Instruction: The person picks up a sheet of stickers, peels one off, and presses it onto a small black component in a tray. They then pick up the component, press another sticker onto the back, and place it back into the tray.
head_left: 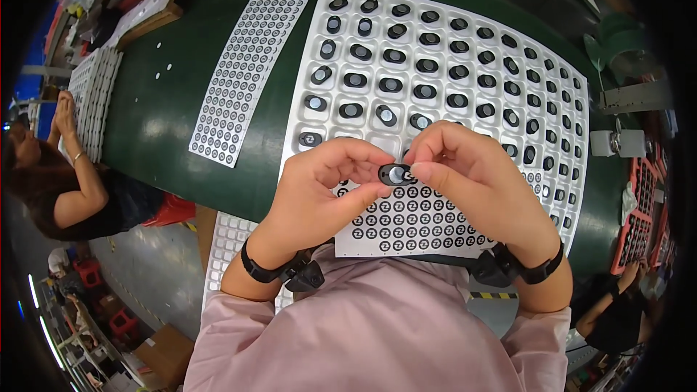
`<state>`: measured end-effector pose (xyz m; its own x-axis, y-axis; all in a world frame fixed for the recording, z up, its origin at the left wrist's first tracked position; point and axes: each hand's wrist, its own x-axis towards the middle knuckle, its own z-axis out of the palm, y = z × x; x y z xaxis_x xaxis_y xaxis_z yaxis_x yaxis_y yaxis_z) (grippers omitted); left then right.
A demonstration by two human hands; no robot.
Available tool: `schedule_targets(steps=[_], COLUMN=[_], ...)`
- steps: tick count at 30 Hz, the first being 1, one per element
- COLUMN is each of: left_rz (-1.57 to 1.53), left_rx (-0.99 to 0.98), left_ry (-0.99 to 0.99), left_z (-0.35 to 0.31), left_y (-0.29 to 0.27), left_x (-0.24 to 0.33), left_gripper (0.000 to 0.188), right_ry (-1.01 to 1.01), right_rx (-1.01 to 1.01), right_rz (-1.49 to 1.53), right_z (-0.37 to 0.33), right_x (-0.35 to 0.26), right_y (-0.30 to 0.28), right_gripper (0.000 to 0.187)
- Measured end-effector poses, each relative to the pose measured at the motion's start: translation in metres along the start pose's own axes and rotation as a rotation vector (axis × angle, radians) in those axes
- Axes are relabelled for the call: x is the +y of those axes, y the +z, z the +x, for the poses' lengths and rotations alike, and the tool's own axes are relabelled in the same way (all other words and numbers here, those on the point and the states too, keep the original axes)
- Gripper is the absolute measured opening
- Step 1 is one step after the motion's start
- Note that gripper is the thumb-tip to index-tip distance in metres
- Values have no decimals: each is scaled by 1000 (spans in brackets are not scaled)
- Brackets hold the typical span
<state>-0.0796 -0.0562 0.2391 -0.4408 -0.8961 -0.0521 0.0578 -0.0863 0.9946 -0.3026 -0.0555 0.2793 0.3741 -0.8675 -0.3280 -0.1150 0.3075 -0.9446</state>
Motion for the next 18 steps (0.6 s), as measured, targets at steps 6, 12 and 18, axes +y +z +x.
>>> schedule_targets(steps=[6,12,18], left_rz=[-8,-19,14], left_rx=[12,29,12], left_ry=[60,43,93], left_z=[1,0,2], left_y=[0,-1,-1], left_x=[-2,-3,-6], left_gripper=[30,29,28], right_ry=[101,90,78], right_rx=[-91,-73,-56], right_rz=[-84,-217,-289], right_z=[12,15,14], right_x=[-13,-23,-27], right_y=[-1,1,1], right_gripper=[9,7,7])
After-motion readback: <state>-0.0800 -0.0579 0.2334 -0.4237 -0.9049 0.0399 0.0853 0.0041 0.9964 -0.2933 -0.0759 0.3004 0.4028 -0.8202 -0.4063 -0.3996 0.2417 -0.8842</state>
